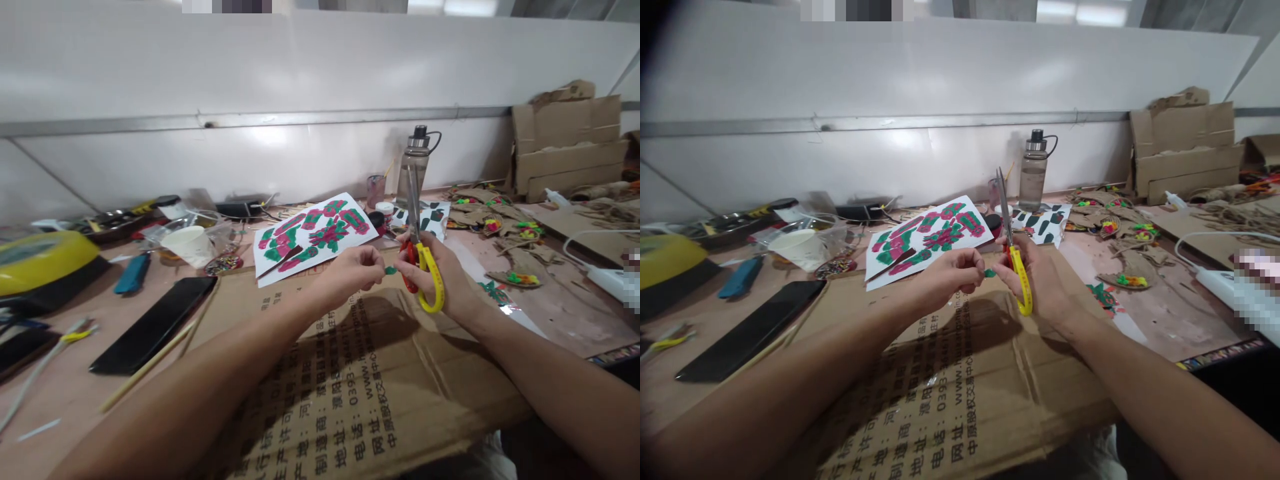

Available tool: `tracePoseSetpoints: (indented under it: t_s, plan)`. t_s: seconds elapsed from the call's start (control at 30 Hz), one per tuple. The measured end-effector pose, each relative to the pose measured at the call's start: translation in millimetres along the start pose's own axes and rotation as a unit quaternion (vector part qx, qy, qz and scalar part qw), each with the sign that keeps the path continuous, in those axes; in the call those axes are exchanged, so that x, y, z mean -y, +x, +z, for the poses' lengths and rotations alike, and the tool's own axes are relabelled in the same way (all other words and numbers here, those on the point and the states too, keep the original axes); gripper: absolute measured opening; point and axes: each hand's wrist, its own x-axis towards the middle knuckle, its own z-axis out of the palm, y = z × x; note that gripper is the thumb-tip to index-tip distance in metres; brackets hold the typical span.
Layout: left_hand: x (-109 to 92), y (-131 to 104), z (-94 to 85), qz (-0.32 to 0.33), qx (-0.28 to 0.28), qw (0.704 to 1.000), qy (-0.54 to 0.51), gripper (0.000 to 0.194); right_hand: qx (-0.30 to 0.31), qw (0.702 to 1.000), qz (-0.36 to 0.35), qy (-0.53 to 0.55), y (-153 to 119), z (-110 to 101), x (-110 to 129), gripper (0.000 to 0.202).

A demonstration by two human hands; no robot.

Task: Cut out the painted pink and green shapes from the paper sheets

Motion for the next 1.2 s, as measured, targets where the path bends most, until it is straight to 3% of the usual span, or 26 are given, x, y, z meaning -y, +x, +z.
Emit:
tracePoseSetpoints:
  t_s: [0.1, 0.23, 0.47, 0.93, 1.13, 1.2]
  plan:
    - [3.3, -1.3, 3.3, 0.017, -0.011, 0.998, -0.061, 0.011, -0.009, 1.000, 0.003, 0.010, -0.5, -0.3, -4.9, 0.047]
    - [11.4, 1.5, 8.0, 0.026, -0.017, 0.987, -0.160, 0.021, -0.066, 0.998, -0.014, 0.005, 1.0, -1.2, -12.4, 0.043]
    - [16.3, 3.9, 10.4, 0.031, -0.003, 0.979, -0.203, 0.026, -0.119, 0.993, -0.027, -0.002, 1.1, 3.7, -14.8, 0.039]
    - [18.6, 3.5, 12.5, 0.030, 0.005, 0.969, -0.245, 0.030, -0.120, 0.992, -0.035, 0.009, -1.4, 3.5, -15.1, 0.041]
    - [2.2, 5.4, 6.1, 0.053, -0.054, 0.970, -0.233, 0.025, -0.067, 0.996, -0.022, 0.059, -2.3, 6.7, -18.4, 0.046]
    - [-5.8, 6.2, 1.4, 0.070, -0.084, 0.966, -0.234, 0.023, -0.051, 0.998, -0.037, 0.027, -3.1, 5.4, -17.1, 0.041]
